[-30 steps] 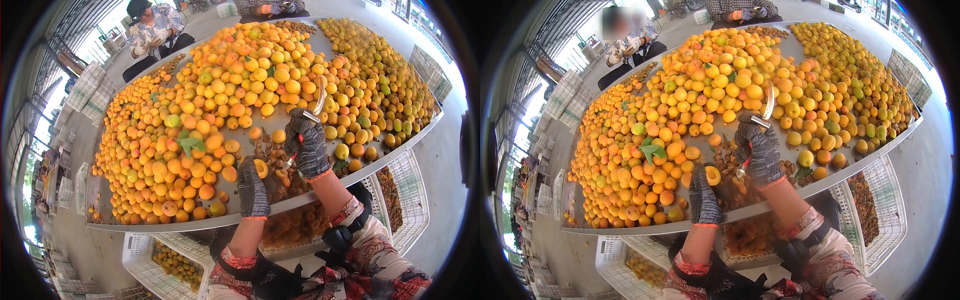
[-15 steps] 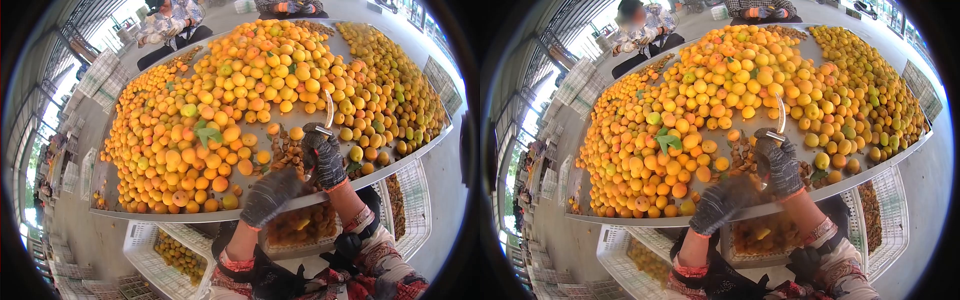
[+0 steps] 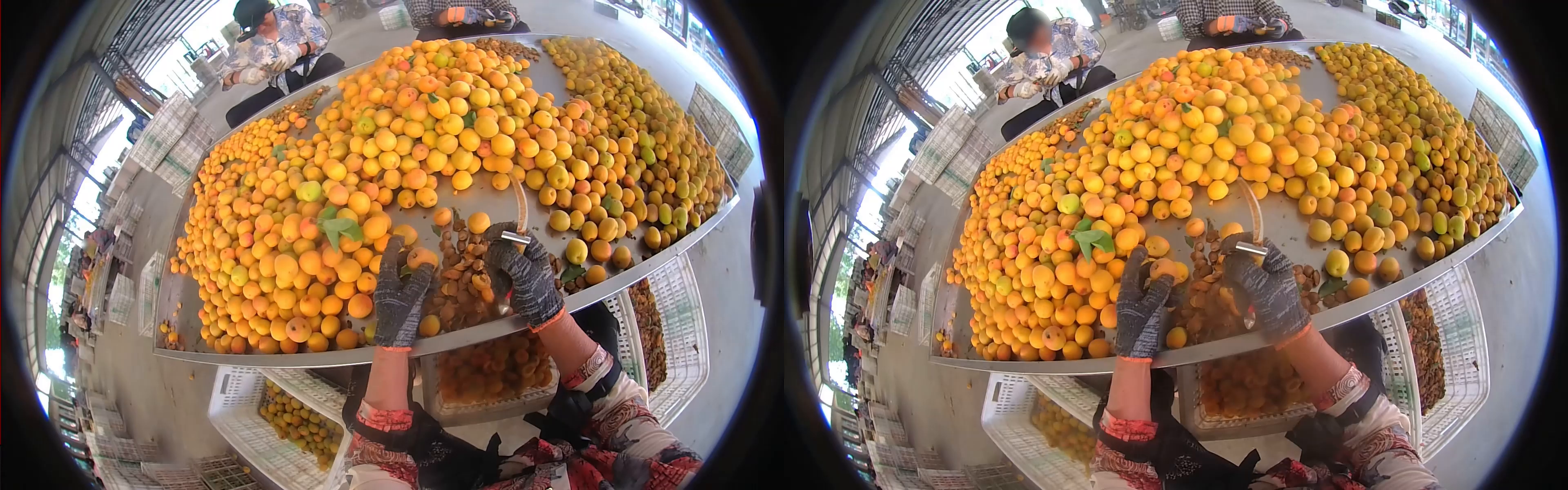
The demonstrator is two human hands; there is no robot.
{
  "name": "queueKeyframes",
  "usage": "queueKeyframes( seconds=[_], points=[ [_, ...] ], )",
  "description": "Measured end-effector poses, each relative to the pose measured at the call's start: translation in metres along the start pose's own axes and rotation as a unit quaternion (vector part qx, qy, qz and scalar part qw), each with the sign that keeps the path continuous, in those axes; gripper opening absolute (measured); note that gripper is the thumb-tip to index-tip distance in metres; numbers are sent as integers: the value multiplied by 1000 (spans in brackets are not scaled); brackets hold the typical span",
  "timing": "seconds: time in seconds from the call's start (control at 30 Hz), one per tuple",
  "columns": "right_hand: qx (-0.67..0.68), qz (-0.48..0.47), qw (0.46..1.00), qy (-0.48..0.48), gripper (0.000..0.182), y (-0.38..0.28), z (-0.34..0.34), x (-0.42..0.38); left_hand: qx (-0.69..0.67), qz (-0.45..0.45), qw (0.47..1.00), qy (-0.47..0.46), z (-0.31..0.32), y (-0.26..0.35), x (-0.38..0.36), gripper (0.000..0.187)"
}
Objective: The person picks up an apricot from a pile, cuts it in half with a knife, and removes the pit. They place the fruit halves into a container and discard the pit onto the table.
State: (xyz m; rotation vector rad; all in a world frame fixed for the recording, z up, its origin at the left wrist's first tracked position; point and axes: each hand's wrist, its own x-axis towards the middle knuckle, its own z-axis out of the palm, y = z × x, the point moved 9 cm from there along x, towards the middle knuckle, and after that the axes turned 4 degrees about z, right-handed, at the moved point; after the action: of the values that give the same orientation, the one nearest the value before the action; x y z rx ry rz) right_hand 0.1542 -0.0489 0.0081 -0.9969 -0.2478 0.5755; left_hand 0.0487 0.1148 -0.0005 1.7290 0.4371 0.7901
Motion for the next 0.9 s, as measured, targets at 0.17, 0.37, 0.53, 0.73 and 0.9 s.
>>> queueKeyframes(
  seconds=[0.17,0.37,0.53,0.73,0.9],
  points=[
    [-44,10,998,-42,47,6,7,-16,-338,-111,934,-29,17,11,-7,40],
    [-471,-282,825,-134,44,-12,44,-52,-475,-212,854,-18,25,-9,-20,41],
    [-521,-295,788,-147,41,2,45,-55,-504,-117,855,-29,29,24,-12,45],
    [-441,-183,865,-151,42,11,36,-46,-471,-25,881,-23,21,29,-12,60],
    [-507,-262,809,-143,41,-3,50,-58,-450,-25,892,-26,19,30,-12,60]
  ],
)
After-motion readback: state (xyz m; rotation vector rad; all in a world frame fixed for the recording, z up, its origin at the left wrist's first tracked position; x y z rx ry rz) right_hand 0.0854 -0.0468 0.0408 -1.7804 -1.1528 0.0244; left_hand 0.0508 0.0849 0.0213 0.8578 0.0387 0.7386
